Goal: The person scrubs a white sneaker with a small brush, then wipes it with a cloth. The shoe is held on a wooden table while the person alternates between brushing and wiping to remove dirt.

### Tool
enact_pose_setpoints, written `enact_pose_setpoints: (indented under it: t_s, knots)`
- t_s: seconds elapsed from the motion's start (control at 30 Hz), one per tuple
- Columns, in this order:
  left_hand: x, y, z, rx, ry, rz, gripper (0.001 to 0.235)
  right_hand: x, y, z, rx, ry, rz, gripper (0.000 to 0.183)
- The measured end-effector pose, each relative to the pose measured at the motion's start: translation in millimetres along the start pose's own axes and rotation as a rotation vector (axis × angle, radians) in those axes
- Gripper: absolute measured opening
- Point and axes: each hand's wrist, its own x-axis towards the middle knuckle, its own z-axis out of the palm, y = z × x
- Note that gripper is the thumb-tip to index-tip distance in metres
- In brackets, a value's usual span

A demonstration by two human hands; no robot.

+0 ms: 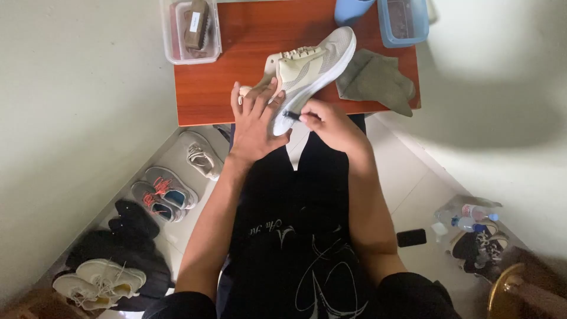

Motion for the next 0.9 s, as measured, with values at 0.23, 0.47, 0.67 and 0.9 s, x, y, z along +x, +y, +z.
enact_pose_setpoints:
  t_s: [0.23, 0.47, 0.67, 0.9]
  knots:
    - [1, 0, -2, -0.004, 0.007, -0.008, 0.078, 6, 19, -13, -0.074, 0.295, 0.153, 0.02]
    - [0, -3, -1, -0.02, 0.005, -0.01, 0.079, -2, 2, -4, 0.021, 0.094, -0.024, 0.026]
    - [-2, -2, 2, -0.009, -0.007, -0.001, 0.08, 4, 20, -8, 0.007, 0.093, 0.013, 0.027]
    - [0, -1, -3, -0.031, -0.008, -0.018, 0.077, 6, 18, -8, -0.066, 0.227, 0.12, 0.025]
